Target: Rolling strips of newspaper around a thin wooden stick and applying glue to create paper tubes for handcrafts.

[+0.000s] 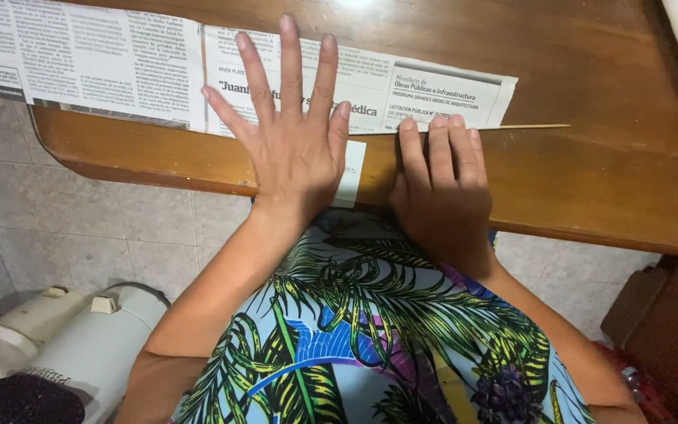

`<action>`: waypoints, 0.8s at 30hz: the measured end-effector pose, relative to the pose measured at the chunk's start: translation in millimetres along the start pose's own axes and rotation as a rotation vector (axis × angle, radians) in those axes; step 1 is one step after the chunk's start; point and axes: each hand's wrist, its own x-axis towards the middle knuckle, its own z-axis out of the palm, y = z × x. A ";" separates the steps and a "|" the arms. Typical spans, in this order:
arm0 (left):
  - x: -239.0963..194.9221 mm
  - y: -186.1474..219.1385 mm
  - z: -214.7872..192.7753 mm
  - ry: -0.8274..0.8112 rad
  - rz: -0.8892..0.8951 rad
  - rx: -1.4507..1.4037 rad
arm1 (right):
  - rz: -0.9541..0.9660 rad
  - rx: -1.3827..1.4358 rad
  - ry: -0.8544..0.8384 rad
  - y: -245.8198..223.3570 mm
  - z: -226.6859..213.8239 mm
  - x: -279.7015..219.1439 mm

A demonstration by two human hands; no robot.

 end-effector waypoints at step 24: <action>9.4 -20.5 -17.4 -0.165 -0.091 -0.137 | -0.048 -0.096 -0.034 -7.4 -8.1 18.2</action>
